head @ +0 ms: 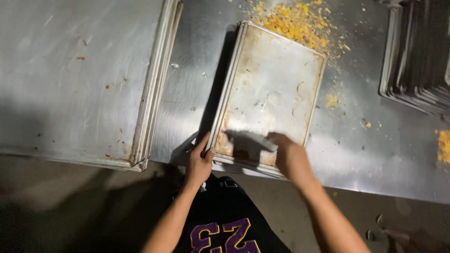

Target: Scraping residue off metal baking trays using a plastic scraper in a bakery production area.

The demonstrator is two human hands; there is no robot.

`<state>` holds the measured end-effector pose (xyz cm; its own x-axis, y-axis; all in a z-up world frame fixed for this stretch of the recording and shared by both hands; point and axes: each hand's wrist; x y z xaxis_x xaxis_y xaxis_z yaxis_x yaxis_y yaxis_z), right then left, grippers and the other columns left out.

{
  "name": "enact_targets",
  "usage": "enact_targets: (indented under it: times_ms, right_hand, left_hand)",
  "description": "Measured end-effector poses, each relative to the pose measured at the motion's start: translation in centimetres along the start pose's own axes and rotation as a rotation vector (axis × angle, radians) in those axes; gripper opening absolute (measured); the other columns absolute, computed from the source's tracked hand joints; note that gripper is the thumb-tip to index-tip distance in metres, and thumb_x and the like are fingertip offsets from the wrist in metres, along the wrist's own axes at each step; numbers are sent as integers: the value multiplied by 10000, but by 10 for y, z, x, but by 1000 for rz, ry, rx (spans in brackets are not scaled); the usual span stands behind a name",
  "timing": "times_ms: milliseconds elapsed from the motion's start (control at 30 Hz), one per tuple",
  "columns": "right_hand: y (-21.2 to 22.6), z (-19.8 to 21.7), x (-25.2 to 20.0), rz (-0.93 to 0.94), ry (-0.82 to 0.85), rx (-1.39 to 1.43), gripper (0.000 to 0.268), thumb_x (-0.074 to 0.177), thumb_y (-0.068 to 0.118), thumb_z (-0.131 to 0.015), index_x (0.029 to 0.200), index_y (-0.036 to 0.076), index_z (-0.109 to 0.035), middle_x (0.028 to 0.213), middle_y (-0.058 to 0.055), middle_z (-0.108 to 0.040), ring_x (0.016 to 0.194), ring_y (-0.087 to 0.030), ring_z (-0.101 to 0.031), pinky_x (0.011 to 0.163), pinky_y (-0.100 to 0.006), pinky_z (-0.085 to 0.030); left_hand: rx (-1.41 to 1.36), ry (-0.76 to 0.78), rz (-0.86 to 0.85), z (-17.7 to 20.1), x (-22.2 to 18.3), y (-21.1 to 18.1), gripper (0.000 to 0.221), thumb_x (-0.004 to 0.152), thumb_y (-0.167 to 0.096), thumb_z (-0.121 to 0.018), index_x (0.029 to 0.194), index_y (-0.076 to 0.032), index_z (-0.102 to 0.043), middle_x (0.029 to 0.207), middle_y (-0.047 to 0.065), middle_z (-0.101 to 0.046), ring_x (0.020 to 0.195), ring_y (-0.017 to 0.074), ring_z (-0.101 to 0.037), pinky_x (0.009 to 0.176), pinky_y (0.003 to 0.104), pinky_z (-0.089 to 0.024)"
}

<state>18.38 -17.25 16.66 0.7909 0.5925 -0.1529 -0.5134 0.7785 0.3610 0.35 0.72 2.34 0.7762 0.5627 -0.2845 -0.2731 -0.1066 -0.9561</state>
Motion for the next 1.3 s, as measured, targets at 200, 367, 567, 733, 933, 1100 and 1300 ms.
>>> enact_targets:
  times_ms: [200, 367, 567, 733, 933, 1100, 1300]
  right_hand:
    - [30, -50, -90, 317, -89, -87, 546, 703, -83, -591, 1187, 112, -752, 1231, -106, -730, 1034, -305, -749, 867, -400, -593]
    - [35, -59, -77, 118, -73, -233, 536, 726, -54, -583, 1185, 155, -763, 1164, -56, -773, 884, -289, -760, 687, -408, -603]
    - [-20, -83, 45, 148, -120, -370, 319, 857, 110, -645, 1109, 234, -798, 848, -118, -759, 565, -301, -697, 508, -424, -525]
    - [-135, -99, 299, 242, -272, -589, 164, 856, 174, -640, 876, 161, -802, 705, -155, -718, 614, -344, -707, 513, -467, -536]
    - [-93, 4, 374, 163, -253, -435, 160, 815, 189, -735, 918, 77, -785, 834, -228, -727, 725, -409, -701, 624, -497, -553]
    - [-73, 19, 190, 212, -425, -267, 204, 902, 237, -819, 964, 49, -768, 867, -258, -711, 796, -449, -666, 682, -513, -529]
    - [-30, -15, -53, 55, -57, -15, 633, 661, -87, -681, 1241, 159, -742, 1174, -121, -754, 938, -313, -762, 836, -395, -606]
  left_hand:
    - [8, -5, -65, 1, 0, 5, 542, 970, -142, -636, 1491, -68, -506, 1428, 163, -632, 1299, 277, -621, 1071, 345, -458]
    - [-43, 3, -28, 3, -1, 3, 546, 958, -132, -625, 1484, -63, -497, 1425, 158, -639, 1262, 257, -645, 1033, 326, -484]
    - [-4, -54, -48, -2, -3, 2, 527, 960, -104, -624, 1476, -76, -523, 1433, 159, -633, 1300, 253, -619, 1047, 326, -467]
    - [54, -66, 138, -2, 8, -15, 550, 952, -121, -623, 1490, -182, -529, 1354, 113, -695, 1081, 269, -666, 906, 335, -519]
    - [73, -105, 16, -12, -8, 11, 538, 966, -85, -654, 1488, -164, -550, 1252, 132, -736, 973, 213, -672, 823, 323, -535]
    - [10, -94, -7, -7, -3, 2, 533, 950, -66, -651, 1469, -149, -564, 1132, 90, -763, 767, 127, -622, 688, 298, -534]
    - [-79, -47, 198, -6, -1, -3, 550, 958, -109, -648, 1492, -182, -542, 894, 53, -713, 574, 104, -540, 516, 289, -510]
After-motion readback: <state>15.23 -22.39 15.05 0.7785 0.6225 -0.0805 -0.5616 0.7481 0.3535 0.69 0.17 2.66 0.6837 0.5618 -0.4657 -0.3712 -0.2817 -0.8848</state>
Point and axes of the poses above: each hand's wrist, its own x-axis towards the middle knuckle, its own z-axis out of the back of the hand, y = z × x
